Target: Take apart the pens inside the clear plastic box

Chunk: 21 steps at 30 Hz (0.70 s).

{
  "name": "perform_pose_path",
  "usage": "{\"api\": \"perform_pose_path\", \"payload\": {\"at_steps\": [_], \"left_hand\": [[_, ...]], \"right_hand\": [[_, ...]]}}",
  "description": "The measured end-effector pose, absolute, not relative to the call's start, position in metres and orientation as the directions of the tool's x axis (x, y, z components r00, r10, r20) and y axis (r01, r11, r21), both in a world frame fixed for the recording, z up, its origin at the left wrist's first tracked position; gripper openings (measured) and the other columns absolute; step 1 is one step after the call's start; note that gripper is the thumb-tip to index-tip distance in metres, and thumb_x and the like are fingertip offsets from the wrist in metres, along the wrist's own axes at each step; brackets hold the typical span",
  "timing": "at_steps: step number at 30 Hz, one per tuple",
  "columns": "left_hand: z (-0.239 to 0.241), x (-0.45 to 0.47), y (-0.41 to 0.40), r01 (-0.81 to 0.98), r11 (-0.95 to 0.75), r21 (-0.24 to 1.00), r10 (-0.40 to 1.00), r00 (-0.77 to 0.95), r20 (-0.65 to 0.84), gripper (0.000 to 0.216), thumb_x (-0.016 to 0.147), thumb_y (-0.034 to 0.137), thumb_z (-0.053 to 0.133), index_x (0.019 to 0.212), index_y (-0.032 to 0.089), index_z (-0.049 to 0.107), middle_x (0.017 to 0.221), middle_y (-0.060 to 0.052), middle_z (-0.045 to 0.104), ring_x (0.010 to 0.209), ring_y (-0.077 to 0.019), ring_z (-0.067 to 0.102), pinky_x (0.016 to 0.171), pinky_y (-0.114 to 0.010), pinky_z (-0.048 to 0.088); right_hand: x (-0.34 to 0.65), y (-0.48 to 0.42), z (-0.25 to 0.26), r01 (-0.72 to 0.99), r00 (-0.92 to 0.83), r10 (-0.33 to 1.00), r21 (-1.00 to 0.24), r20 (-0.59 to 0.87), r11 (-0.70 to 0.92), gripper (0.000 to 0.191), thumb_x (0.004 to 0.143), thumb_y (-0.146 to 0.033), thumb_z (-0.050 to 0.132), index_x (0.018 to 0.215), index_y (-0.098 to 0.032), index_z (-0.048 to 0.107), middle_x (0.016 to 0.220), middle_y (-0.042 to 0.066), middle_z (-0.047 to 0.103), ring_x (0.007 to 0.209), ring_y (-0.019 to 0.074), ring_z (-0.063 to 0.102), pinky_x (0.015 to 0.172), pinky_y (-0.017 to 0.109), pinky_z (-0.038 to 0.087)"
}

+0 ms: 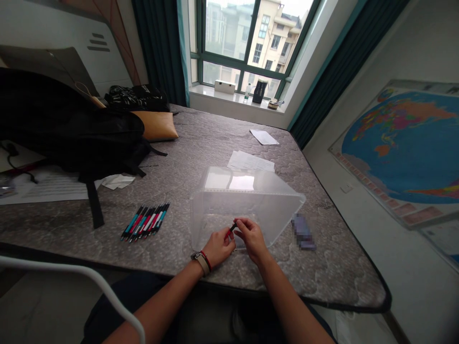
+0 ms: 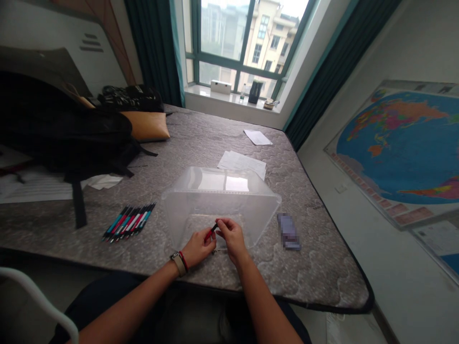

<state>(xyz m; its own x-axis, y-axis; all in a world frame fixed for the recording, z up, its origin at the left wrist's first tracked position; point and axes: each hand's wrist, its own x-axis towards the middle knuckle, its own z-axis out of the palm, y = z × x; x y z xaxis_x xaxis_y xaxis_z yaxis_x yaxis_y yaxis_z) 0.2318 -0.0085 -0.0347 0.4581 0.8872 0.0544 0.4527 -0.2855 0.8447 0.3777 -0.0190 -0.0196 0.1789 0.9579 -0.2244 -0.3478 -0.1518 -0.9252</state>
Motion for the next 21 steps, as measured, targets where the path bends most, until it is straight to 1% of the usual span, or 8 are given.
{"api": "perform_pose_path", "payload": {"at_steps": [4,6,8,10,12,14,18,21], "left_hand": [[-0.0343,0.2329,-0.0094,0.446,-0.284,0.849,0.887,0.459,0.055,0.006,0.079,0.020,0.052,0.081,0.017,0.057,0.060,0.003,0.051,0.055,-0.0115,0.046,0.056,-0.025,0.030],[-0.0339,0.2334,-0.0095,0.447,-0.279,0.850,0.887,0.458,0.050,0.007,0.079,0.020,0.052,0.082,0.017,0.057,0.059,0.004,0.050,0.054,-0.0115,0.046,0.056,-0.025,0.030],[-0.0335,0.2337,-0.0094,0.450,-0.274,0.850,0.890,0.454,0.047,0.006,0.079,0.020,0.052,0.081,0.017,0.057,0.059,0.004,0.050,0.054,-0.0116,0.046,0.056,-0.025,0.030],[-0.0334,0.2335,-0.0093,0.458,-0.270,0.847,0.895,0.444,0.046,0.004,0.078,0.019,0.052,0.080,0.017,0.056,0.059,0.004,0.051,0.055,-0.0118,0.047,0.056,-0.025,0.030],[-0.0339,0.2332,-0.0095,0.471,-0.263,0.842,0.901,0.432,0.040,0.003,0.078,0.018,0.053,0.079,0.017,0.055,0.060,0.003,0.051,0.056,-0.0119,0.047,0.057,-0.025,0.029],[-0.0351,0.2330,-0.0099,0.483,-0.254,0.838,0.905,0.425,0.029,0.004,0.078,0.018,0.053,0.079,0.017,0.056,0.060,0.003,0.051,0.056,-0.0120,0.047,0.057,-0.025,0.029],[-0.0389,0.2350,-0.0109,0.495,-0.225,0.839,0.915,0.404,0.007,0.005,0.080,0.019,0.052,0.081,0.017,0.057,0.059,0.004,0.051,0.055,-0.0119,0.047,0.056,-0.025,0.028],[-0.0400,0.2388,-0.0117,0.486,-0.201,0.850,0.921,0.389,-0.004,0.008,0.082,0.022,0.051,0.085,0.017,0.057,0.057,0.005,0.049,0.053,-0.0117,0.047,0.055,-0.024,0.028]], "right_hand": [[0.3775,-0.0194,-0.0206,-0.351,0.223,0.946,-0.924,-0.236,-0.148,0.028,0.068,-0.043,0.081,0.081,-0.020,0.071,0.079,0.000,0.066,0.074,0.0136,0.060,0.069,0.026,0.050],[0.3771,-0.0195,-0.0204,-0.360,0.227,0.945,-0.922,-0.235,-0.143,0.027,0.067,-0.042,0.081,0.078,-0.020,0.070,0.076,-0.001,0.065,0.072,0.0134,0.060,0.068,0.026,0.050],[0.3768,-0.0194,-0.0197,-0.367,0.224,0.945,-0.919,-0.237,-0.143,0.027,0.068,-0.042,0.081,0.081,-0.021,0.072,0.081,0.000,0.068,0.076,0.0152,0.062,0.070,0.027,0.050],[0.3765,-0.0190,-0.0193,-0.375,0.210,0.947,-0.915,-0.242,-0.150,0.030,0.069,-0.044,0.079,0.089,-0.022,0.074,0.094,0.004,0.070,0.087,0.0186,0.063,0.073,0.029,0.051],[0.3762,-0.0184,-0.0199,-0.379,0.186,0.953,-0.912,-0.239,-0.155,0.034,0.071,-0.045,0.077,0.097,-0.023,0.075,0.106,0.007,0.070,0.097,0.0213,0.062,0.076,0.030,0.052],[0.3754,-0.0176,-0.0219,-0.363,0.177,0.957,-0.919,-0.228,-0.152,0.034,0.072,-0.046,0.076,0.096,-0.022,0.075,0.105,0.007,0.070,0.099,0.0221,0.062,0.076,0.030,0.052],[0.3713,-0.0156,-0.0273,-0.290,0.276,0.935,-0.947,-0.223,-0.140,0.035,0.069,-0.050,0.077,0.087,-0.020,0.076,0.088,0.005,0.071,0.085,0.0197,0.063,0.069,0.028,0.051],[0.3679,-0.0140,-0.0290,-0.272,0.364,0.905,-0.955,-0.219,-0.122,0.035,0.067,-0.050,0.078,0.082,-0.019,0.073,0.081,0.003,0.069,0.075,0.0168,0.061,0.063,0.026,0.050]]}}
